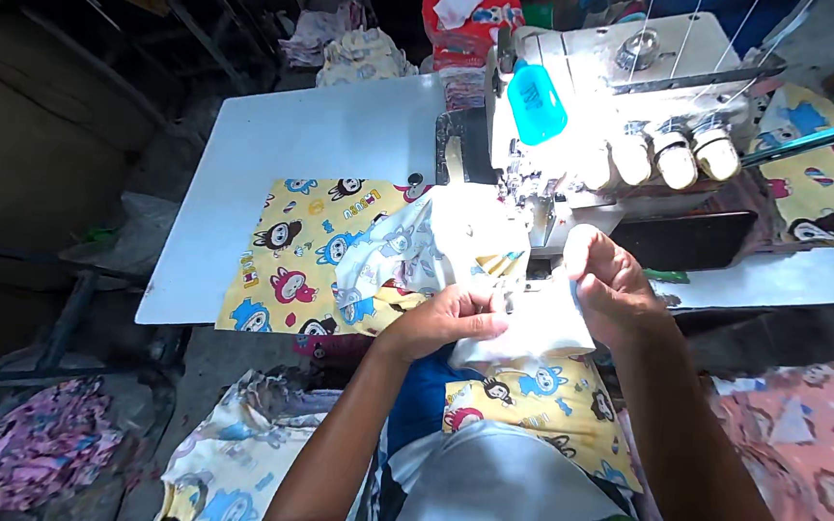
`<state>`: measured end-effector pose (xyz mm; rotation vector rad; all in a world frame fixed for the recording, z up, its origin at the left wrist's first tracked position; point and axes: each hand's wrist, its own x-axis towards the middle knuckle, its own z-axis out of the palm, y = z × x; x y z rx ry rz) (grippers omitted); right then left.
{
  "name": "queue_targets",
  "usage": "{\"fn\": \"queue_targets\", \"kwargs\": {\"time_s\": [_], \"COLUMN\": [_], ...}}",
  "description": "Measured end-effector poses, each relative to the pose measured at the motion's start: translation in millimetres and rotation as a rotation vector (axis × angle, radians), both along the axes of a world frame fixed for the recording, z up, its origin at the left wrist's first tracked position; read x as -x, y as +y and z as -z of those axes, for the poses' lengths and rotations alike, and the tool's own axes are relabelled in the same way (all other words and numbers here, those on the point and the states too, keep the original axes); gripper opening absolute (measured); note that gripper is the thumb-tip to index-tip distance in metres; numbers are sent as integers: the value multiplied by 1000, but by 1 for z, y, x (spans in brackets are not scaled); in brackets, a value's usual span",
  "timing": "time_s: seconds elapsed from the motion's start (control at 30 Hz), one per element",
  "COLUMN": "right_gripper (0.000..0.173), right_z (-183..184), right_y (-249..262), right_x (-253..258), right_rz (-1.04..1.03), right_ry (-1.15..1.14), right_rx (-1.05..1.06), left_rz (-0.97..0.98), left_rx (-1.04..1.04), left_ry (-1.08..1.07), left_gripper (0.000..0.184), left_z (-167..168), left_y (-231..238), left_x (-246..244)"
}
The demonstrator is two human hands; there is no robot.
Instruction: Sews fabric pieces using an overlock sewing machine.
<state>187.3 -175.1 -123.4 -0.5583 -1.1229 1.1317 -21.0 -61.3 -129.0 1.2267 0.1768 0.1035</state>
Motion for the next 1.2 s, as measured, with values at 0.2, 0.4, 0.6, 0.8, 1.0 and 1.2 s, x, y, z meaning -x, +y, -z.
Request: {"fn": "queue_targets", "kwargs": {"time_s": [0.2,0.4,0.6,0.8,1.0,1.2], "right_gripper": [23,16,21,22,18,19], "right_z": [3,-5,12,18,22,17], "right_y": [-6,-7,0,0,2,3], "right_x": [-2,5,5,3,0,-10], "right_rz": [-63,-51,-95,-111,-80,-67], "right_ry": [38,61,78,57,20,-78], "right_rx": [-69,-82,-88,-84,-74,-57], "left_rz": [-175,-409,-386,-276,-247,-220], "left_rx": [244,294,182,38,-25,-136], "left_ry": [-324,-267,-358,-297,-275,-213], "left_gripper": [14,16,24,34,23,17], "left_z": [8,-10,-3,-10,-15,-22], "left_y": [-7,-23,-9,0,8,17], "left_x": [-1,-6,-6,1,5,6]}}
